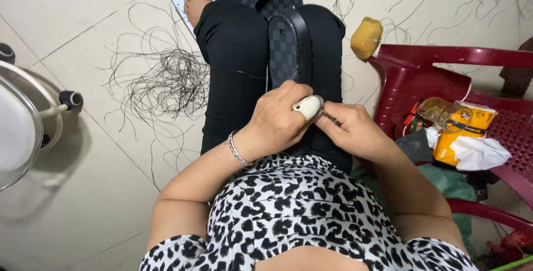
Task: The person is sitting on the floor, sewing a black slip-on shoe that rests on their lap. They use a needle and thread to stitch the sole to the upper part of the shoe, pulling the thread tight with each pass.
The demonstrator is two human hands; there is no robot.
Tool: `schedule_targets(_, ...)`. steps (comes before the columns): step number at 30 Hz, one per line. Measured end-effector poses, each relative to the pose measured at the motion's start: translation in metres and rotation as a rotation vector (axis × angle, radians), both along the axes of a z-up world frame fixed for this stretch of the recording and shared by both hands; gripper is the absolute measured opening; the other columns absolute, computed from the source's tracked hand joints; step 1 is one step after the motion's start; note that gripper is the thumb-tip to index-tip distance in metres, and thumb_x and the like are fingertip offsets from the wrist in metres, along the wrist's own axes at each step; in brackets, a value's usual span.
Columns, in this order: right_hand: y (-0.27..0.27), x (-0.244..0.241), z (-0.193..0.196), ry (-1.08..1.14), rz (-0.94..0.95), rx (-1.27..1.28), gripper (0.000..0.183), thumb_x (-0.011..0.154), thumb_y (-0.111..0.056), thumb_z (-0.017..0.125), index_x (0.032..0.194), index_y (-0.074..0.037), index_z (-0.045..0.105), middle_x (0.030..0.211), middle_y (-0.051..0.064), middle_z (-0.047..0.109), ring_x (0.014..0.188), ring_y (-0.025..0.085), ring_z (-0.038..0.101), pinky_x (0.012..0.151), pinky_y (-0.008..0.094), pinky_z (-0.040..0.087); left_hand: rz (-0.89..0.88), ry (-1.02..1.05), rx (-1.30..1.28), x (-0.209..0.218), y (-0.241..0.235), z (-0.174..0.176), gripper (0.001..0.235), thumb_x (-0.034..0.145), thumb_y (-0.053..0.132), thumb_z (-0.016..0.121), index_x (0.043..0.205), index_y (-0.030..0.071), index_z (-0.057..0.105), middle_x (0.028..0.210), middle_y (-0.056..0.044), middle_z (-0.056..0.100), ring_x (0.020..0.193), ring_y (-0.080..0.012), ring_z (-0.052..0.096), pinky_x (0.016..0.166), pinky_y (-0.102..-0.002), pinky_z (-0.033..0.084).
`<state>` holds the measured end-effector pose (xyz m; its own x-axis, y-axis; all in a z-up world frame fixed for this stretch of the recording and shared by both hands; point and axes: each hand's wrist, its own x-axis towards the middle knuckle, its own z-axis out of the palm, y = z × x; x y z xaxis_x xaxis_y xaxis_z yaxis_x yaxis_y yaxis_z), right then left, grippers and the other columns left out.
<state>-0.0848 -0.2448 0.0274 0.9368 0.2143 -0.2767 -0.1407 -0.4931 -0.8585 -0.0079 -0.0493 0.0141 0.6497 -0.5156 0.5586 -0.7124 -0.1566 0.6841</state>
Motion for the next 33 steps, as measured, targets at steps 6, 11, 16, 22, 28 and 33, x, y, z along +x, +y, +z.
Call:
schedule_targets(6, 0.005, 0.0, 0.004, -0.023, 0.056, -0.167, 0.023, 0.1, -0.019, 0.062, 0.08, -0.007, 0.061, 0.067, 0.016, 0.064, 0.066, 0.039, 0.067, 0.055, 0.043, 0.052, -0.045, 0.07, 0.019, 0.002, 0.005, -0.001, 0.027, 0.083, 0.005, 0.076, 0.062, 0.001, 0.06, 0.089, -0.012, 0.064, 0.073, -0.0285, 0.063, 0.05, -0.033, 0.046)
schedule_targets(11, 0.002, -0.005, -0.005, -0.021, 0.067, -0.186, 0.022, 0.101, -0.021, 0.063, 0.084, -0.008, 0.065, 0.069, 0.014, 0.068, 0.067, 0.036, 0.07, 0.057, 0.041, 0.055, -0.012, 0.127, -0.034, -0.001, 0.004, -0.002, 0.032, 0.085, 0.007, 0.075, 0.058, 0.003, 0.058, 0.086, -0.008, 0.066, 0.071, -0.0257, 0.064, 0.049, -0.03, 0.047)
schedule_targets(16, 0.002, -0.011, -0.015, -0.043, 0.077, -0.238, 0.017, 0.096, -0.02, 0.065, 0.083, -0.009, 0.064, 0.071, 0.013, 0.069, 0.072, 0.038, 0.071, 0.057, 0.043, 0.057, -0.005, 0.217, -0.015, -0.003, 0.005, 0.002, 0.037, 0.091, 0.012, 0.072, 0.058, 0.004, 0.059, 0.085, -0.008, 0.065, 0.071, -0.0272, 0.065, 0.047, -0.032, 0.046)
schedule_targets(22, 0.004, -0.012, -0.009, -0.072, 0.085, -0.361, 0.016, 0.094, -0.022, 0.065, 0.081, -0.013, 0.064, 0.067, 0.007, 0.066, 0.067, 0.032, 0.07, 0.055, 0.041, 0.056, -0.052, 0.194, 0.096, -0.001, 0.008, 0.011, 0.033, 0.083, 0.009, 0.076, 0.055, 0.001, 0.06, 0.079, -0.011, 0.064, 0.068, -0.0284, 0.065, 0.046, -0.033, 0.045)
schedule_targets(28, 0.009, -0.01, -0.003, -0.161, 0.088, -0.47, 0.017, 0.097, -0.025, 0.06, 0.083, -0.015, 0.063, 0.068, 0.005, 0.062, 0.067, 0.03, 0.07, 0.054, 0.04, 0.056, 0.067, 0.226, -0.028, -0.008, 0.001, 0.008, 0.038, 0.087, 0.009, 0.074, 0.053, 0.003, 0.058, 0.08, -0.008, 0.065, 0.064, -0.0246, 0.064, 0.045, -0.029, 0.045)
schedule_targets(33, 0.01, -0.009, -0.008, -0.181, 0.078, -0.459, 0.016, 0.097, -0.024, 0.06, 0.086, -0.015, 0.063, 0.068, 0.006, 0.062, 0.067, 0.03, 0.07, 0.053, 0.04, 0.056, 0.126, 0.211, -0.033, -0.01, -0.002, 0.007, 0.037, 0.088, 0.008, 0.074, 0.054, 0.002, 0.06, 0.078, -0.009, 0.066, 0.06, -0.025, 0.064, 0.043, -0.029, 0.045)
